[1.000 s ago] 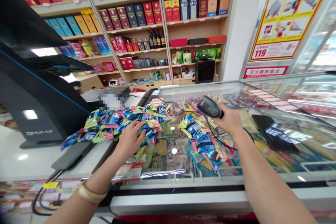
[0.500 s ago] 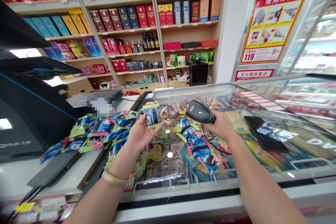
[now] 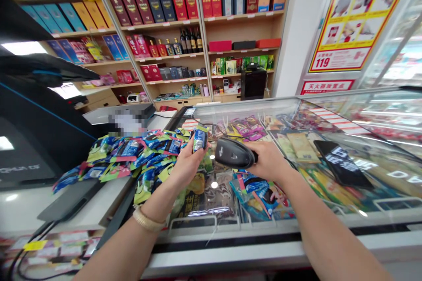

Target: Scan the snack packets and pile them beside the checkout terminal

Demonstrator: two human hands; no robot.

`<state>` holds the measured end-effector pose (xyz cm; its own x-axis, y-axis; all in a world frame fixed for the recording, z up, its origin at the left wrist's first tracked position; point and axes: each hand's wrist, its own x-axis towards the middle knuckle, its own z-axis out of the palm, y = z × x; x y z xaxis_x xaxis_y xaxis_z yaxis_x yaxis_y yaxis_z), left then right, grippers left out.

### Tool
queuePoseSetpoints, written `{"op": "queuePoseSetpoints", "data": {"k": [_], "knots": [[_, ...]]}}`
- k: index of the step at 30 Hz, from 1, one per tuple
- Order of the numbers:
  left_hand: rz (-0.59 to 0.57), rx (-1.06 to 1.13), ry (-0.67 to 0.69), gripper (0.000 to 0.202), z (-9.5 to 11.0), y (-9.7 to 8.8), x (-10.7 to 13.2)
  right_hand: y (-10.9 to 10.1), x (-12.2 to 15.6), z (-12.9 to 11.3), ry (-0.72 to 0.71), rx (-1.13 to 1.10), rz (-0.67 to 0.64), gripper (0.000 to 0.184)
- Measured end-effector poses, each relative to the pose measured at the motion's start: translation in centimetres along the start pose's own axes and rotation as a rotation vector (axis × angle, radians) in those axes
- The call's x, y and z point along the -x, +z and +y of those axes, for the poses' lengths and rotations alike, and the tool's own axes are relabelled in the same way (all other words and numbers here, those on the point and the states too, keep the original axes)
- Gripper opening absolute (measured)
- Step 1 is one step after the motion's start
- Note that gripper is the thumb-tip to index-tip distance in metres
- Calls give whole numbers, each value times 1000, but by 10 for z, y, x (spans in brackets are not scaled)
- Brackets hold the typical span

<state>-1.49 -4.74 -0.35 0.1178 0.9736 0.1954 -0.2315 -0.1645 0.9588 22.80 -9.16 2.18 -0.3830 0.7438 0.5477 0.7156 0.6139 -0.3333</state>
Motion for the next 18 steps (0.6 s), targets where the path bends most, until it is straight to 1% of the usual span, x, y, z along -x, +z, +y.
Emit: {"op": "queuePoseSetpoints", "data": {"k": [3, 6, 11, 15, 18], "knots": [[-19, -80, 27, 62, -2, 0, 1, 1, 0, 0, 16, 2, -10, 17], [-41, -105, 17, 64, -2, -1, 2, 2, -1, 0, 17, -8, -16, 15], [-11, -104, 25, 65, -1, -1, 2, 1, 0, 2, 31, -17, -13, 19], [2, -23, 2, 61, 2, 2, 4, -2, 2, 12, 51, -1, 61, 21], [2, 38, -31, 59, 1, 4, 8, -8, 3, 26, 126, 118, 132, 24]]}}
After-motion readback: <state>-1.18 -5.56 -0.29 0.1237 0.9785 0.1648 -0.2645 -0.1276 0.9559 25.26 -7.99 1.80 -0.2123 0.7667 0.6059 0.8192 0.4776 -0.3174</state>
